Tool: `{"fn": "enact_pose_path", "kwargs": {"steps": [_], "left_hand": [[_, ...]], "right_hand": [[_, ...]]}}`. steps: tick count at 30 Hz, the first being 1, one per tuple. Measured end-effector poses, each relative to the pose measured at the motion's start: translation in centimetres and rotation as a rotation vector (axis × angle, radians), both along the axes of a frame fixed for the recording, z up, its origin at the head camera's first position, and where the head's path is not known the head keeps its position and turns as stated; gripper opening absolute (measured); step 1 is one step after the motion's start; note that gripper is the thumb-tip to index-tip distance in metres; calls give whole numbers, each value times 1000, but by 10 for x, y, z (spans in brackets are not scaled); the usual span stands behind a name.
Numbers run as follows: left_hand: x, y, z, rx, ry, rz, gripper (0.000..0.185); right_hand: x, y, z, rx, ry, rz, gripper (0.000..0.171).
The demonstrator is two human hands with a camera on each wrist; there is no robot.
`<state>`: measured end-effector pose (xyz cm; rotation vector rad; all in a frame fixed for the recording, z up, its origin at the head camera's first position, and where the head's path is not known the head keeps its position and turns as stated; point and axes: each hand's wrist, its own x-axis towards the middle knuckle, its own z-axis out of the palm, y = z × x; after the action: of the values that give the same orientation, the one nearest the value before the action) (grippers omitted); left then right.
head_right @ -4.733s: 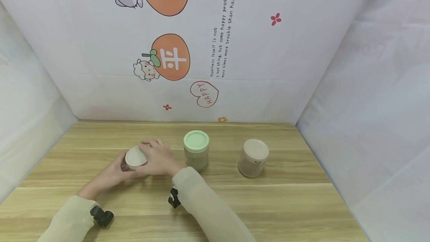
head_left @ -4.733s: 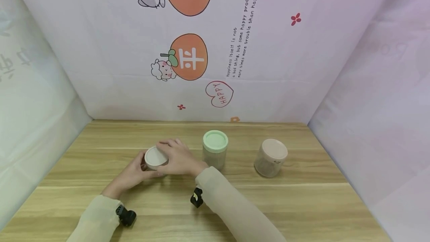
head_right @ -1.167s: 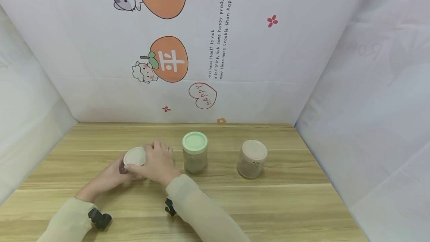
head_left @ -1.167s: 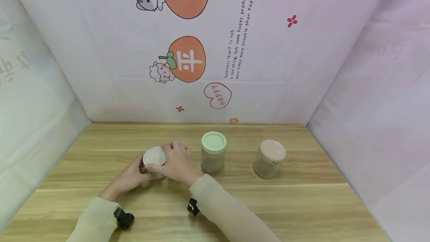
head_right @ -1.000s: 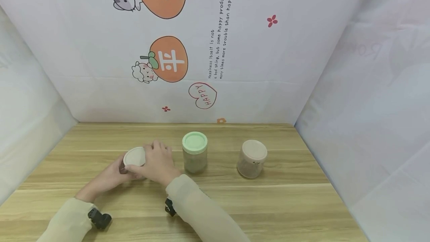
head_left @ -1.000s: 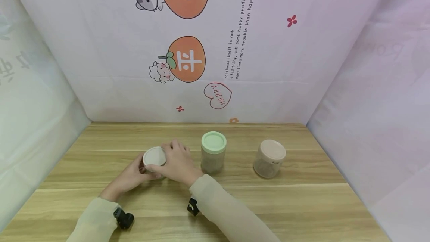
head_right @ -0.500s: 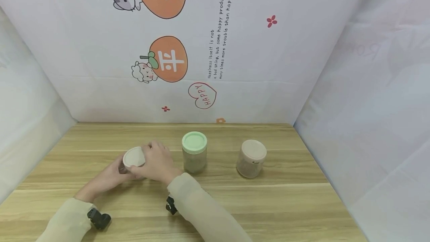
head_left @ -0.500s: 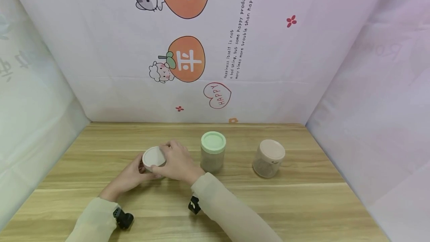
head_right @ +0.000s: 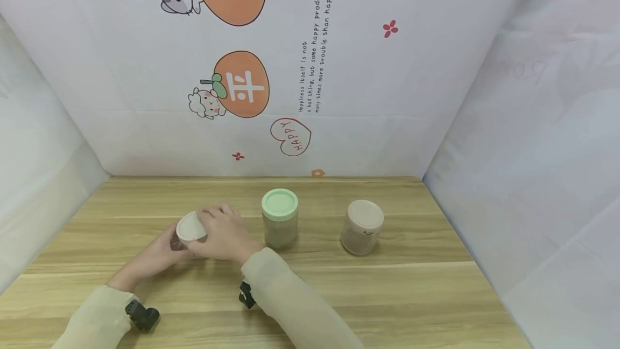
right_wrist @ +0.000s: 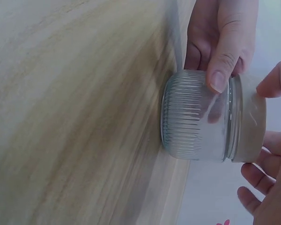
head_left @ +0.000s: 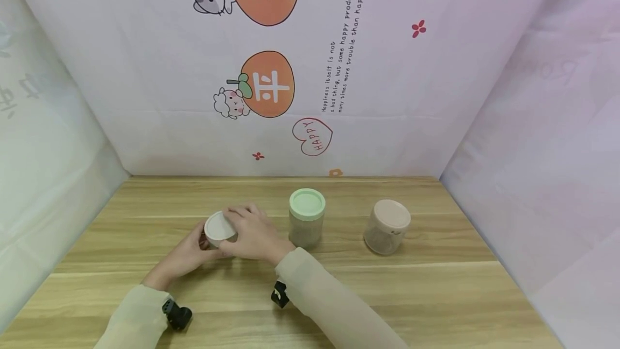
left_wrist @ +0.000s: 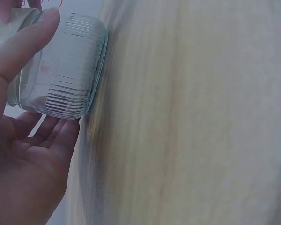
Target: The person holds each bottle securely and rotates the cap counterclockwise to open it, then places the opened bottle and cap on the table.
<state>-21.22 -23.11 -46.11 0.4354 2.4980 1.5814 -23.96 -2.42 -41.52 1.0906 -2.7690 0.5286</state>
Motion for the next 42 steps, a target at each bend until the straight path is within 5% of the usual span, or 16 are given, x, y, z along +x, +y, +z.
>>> {"fn": "enact_pose_path", "kwargs": {"steps": [17, 31, 42], "left_hand": [[1, -1, 1, 6, 13, 2, 92], [1, -1, 1, 37, 34, -18, 85], [2, 1, 3, 16, -3, 19, 91]], "right_hand": [[1, 3, -2, -147, -139, 76, 79], [4, -6, -9, -86, 94, -157, 84], [5, -4, -7, -53, 89, -195, 83]]}}
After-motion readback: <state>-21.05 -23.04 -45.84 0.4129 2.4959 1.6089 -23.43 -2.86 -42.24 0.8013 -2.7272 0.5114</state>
